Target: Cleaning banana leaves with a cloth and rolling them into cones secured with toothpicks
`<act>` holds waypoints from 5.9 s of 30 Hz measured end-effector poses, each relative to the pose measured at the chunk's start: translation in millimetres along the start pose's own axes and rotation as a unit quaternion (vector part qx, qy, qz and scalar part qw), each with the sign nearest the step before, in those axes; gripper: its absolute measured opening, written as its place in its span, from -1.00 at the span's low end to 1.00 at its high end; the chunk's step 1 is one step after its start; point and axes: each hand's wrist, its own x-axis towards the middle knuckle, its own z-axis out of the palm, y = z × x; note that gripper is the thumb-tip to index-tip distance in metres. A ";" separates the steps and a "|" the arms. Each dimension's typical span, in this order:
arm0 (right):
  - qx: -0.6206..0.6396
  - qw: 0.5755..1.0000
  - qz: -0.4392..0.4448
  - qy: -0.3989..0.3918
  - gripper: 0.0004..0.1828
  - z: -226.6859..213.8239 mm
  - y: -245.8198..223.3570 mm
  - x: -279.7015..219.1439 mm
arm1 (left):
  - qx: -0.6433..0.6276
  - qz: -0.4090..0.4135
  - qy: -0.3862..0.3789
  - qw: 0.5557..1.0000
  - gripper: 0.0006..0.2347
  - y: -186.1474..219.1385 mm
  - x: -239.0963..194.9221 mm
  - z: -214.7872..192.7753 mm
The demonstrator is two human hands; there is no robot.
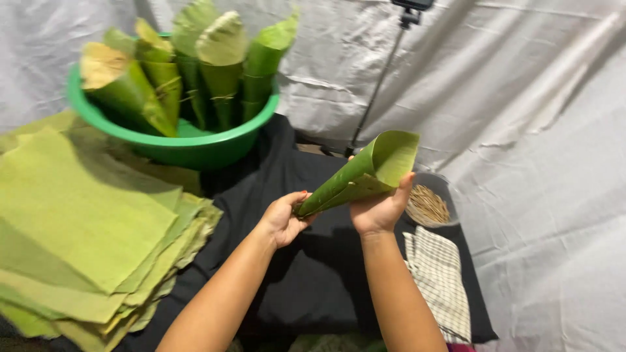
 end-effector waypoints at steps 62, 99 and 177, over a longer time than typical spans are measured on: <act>-0.185 0.957 -0.191 0.118 -0.38 134.5 225.0 159.0 | 0.315 0.237 0.022 0.919 -0.30 254.1 63.8 -33.4; -0.167 0.983 0.078 -0.002 -0.58 112.2 203.5 -6.4 | 0.566 0.604 0.147 0.542 -0.75 244.6 -150.0 -201.6; -0.742 0.636 -0.196 0.075 -0.54 -190.8 -44.8 -128.0 | 0.562 0.440 0.160 0.682 -0.66 -68.0 -96.9 -91.7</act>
